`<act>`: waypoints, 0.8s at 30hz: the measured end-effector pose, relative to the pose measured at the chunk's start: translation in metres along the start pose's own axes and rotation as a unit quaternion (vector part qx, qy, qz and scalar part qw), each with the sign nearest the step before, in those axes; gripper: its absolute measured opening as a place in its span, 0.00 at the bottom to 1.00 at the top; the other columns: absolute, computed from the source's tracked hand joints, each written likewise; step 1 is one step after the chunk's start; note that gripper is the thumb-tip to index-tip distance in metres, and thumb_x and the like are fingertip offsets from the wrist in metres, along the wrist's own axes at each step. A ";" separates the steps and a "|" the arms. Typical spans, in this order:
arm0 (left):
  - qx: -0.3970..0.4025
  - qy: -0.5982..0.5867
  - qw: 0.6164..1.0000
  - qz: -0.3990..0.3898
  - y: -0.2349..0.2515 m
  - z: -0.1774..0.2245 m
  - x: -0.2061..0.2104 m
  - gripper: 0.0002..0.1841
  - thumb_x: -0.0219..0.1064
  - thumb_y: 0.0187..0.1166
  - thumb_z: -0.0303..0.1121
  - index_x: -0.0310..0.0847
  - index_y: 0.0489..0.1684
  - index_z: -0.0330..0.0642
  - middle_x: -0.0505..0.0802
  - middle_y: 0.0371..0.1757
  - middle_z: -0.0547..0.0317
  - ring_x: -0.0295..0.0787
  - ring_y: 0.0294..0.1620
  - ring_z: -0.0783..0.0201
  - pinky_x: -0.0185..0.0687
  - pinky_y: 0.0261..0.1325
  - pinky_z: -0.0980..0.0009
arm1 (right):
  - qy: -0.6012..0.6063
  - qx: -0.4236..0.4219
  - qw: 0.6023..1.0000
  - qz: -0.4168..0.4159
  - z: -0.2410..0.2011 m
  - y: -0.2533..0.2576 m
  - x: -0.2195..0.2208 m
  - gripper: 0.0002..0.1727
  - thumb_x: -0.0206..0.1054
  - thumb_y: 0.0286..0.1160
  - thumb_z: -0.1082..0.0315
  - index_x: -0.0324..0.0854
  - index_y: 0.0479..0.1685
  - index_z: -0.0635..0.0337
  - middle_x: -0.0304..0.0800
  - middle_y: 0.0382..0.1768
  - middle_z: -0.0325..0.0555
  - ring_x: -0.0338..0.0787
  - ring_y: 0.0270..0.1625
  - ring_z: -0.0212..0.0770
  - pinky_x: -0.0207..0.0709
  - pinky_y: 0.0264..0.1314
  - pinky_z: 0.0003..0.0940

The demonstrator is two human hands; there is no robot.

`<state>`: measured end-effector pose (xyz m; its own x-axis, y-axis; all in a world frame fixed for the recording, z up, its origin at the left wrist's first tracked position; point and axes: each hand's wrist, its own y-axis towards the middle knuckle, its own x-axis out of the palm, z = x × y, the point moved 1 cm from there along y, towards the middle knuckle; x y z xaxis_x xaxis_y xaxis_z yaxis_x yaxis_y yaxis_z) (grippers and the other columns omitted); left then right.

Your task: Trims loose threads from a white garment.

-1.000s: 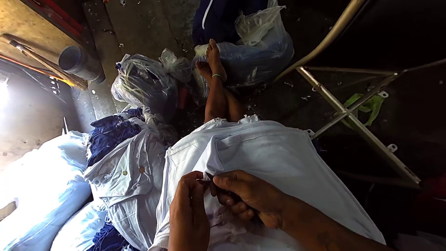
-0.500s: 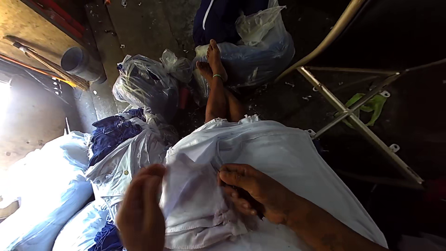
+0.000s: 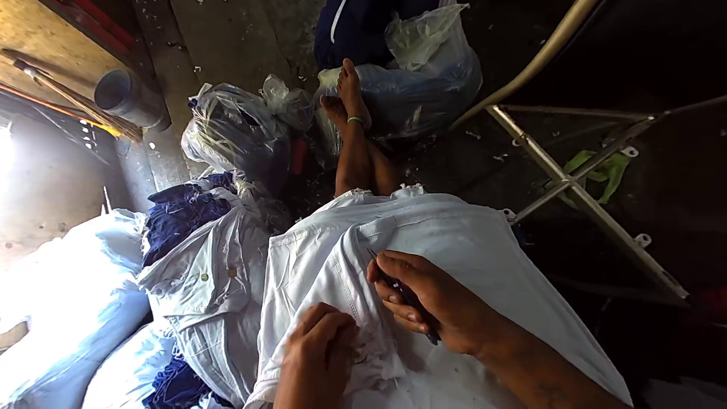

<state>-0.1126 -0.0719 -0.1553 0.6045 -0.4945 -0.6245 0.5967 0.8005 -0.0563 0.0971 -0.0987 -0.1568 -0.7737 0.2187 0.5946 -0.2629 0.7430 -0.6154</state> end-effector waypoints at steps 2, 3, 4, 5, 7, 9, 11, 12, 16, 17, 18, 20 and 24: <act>-0.009 0.006 1.000 -0.006 0.000 -0.002 -0.007 0.08 0.67 0.79 0.33 0.91 0.36 0.39 0.91 0.37 0.60 0.84 0.35 0.79 0.80 0.39 0.87 | -0.053 0.001 0.997 -0.052 0.001 -0.001 0.001 0.17 0.44 0.94 0.50 0.74 0.43 0.47 0.66 0.21 0.26 0.61 0.13 0.18 0.58 0.14 0.11; -0.020 0.023 0.999 -0.036 -0.001 -0.002 -0.011 0.09 0.67 0.78 0.34 0.91 0.38 0.40 0.92 0.39 0.59 0.87 0.37 0.75 0.83 0.42 0.82 | -0.093 -0.010 0.993 -0.068 0.001 0.000 0.003 0.16 0.45 0.93 0.50 0.74 0.45 0.47 0.66 0.21 0.26 0.61 0.13 0.18 0.58 0.14 0.11; -0.033 0.035 0.996 -0.073 -0.002 -0.001 -0.014 0.10 0.69 0.77 0.36 0.92 0.41 0.39 0.92 0.42 0.57 0.89 0.42 0.69 0.86 0.47 0.74 | -0.144 -0.034 0.987 -0.066 0.003 0.001 0.004 0.15 0.48 0.92 0.51 0.75 0.44 0.47 0.66 0.21 0.25 0.60 0.14 0.18 0.57 0.15 0.11; -0.037 0.044 0.994 -0.096 -0.002 0.000 -0.014 0.11 0.70 0.76 0.36 0.92 0.44 0.39 0.92 0.44 0.55 0.90 0.45 0.64 0.87 0.50 0.69 | -0.202 -0.065 0.976 -0.051 0.005 0.002 0.004 0.13 0.54 0.90 0.51 0.76 0.43 0.47 0.66 0.21 0.25 0.61 0.16 0.18 0.56 0.18 0.13; -0.019 0.059 0.994 -0.088 -0.004 -0.001 -0.010 0.09 0.69 0.75 0.35 0.93 0.39 0.42 0.92 0.42 0.58 0.89 0.43 0.66 0.87 0.48 0.72 | -0.320 -0.129 0.939 -0.003 0.009 0.004 0.002 0.13 0.62 0.85 0.51 0.80 0.39 0.49 0.69 0.20 0.26 0.67 0.20 0.20 0.60 0.23 0.16; 0.005 0.045 0.998 -0.047 -0.004 -0.002 -0.009 0.08 0.67 0.77 0.33 0.93 0.35 0.43 0.92 0.39 0.61 0.88 0.40 0.74 0.85 0.45 0.80 | -0.383 -0.167 0.908 0.030 0.012 0.005 -0.001 0.14 0.63 0.85 0.52 0.81 0.36 0.49 0.70 0.19 0.26 0.68 0.19 0.19 0.60 0.22 0.15; 0.014 0.002 1.000 -0.005 -0.002 -0.001 -0.011 0.09 0.65 0.81 0.32 0.89 0.34 0.39 0.91 0.38 0.60 0.86 0.36 0.79 0.83 0.41 0.86 | -0.404 -0.169 0.899 0.031 0.010 0.001 -0.004 0.15 0.61 0.86 0.53 0.79 0.32 0.50 0.69 0.17 0.27 0.68 0.19 0.19 0.59 0.21 0.14; 0.007 -0.014 1.000 0.013 -0.002 0.000 -0.014 0.10 0.64 0.82 0.32 0.87 0.34 0.37 0.89 0.37 0.61 0.84 0.35 0.82 0.81 0.39 0.88 | -0.407 -0.153 0.901 0.012 0.007 -0.002 -0.006 0.16 0.61 0.87 0.54 0.78 0.31 0.51 0.69 0.17 0.27 0.68 0.19 0.19 0.59 0.21 0.15; -0.020 0.028 0.999 -0.022 -0.004 0.006 -0.023 0.10 0.65 0.82 0.35 0.88 0.38 0.39 0.89 0.37 0.60 0.84 0.33 0.79 0.82 0.37 0.85 | -0.428 -0.064 0.900 -0.048 0.000 -0.005 -0.007 0.18 0.60 0.88 0.52 0.78 0.32 0.53 0.72 0.19 0.29 0.72 0.21 0.21 0.64 0.25 0.18; -0.027 0.057 0.996 -0.061 -0.006 0.006 -0.023 0.10 0.67 0.80 0.36 0.89 0.41 0.39 0.91 0.40 0.57 0.86 0.34 0.72 0.84 0.37 0.77 | -0.439 -0.061 0.896 -0.031 0.002 -0.004 -0.006 0.18 0.60 0.88 0.51 0.79 0.32 0.53 0.73 0.19 0.30 0.73 0.21 0.21 0.64 0.25 0.19; -0.033 0.082 0.991 -0.098 -0.008 0.007 -0.020 0.12 0.69 0.78 0.37 0.91 0.46 0.39 0.91 0.43 0.54 0.88 0.36 0.66 0.87 0.39 0.70 | -0.451 -0.064 0.890 -0.013 0.003 -0.003 -0.006 0.18 0.61 0.87 0.51 0.80 0.33 0.53 0.73 0.19 0.30 0.73 0.21 0.22 0.64 0.26 0.19; -0.027 0.105 0.989 -0.103 -0.013 0.005 -0.013 0.10 0.66 0.78 0.36 0.92 0.45 0.42 0.91 0.43 0.57 0.89 0.38 0.66 0.88 0.41 0.70 | -0.468 -0.080 0.880 0.008 0.005 -0.001 -0.006 0.18 0.61 0.87 0.50 0.80 0.33 0.52 0.74 0.19 0.29 0.74 0.21 0.21 0.65 0.24 0.18; -0.001 0.028 0.999 -0.039 -0.012 0.007 -0.018 0.08 0.66 0.78 0.29 0.92 0.37 0.39 0.91 0.40 0.58 0.85 0.35 0.78 0.81 0.39 0.85 | -0.436 -0.099 0.893 -0.040 0.001 -0.007 -0.008 0.16 0.60 0.88 0.56 0.78 0.29 0.53 0.73 0.18 0.29 0.73 0.20 0.20 0.64 0.23 0.17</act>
<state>-0.1270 -0.0744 -0.1376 0.5255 -0.5363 -0.6605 0.6397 0.7609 -0.1088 0.1042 -0.1062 -0.1580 -0.9344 -0.3526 -0.0505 -0.2975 0.8504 -0.4339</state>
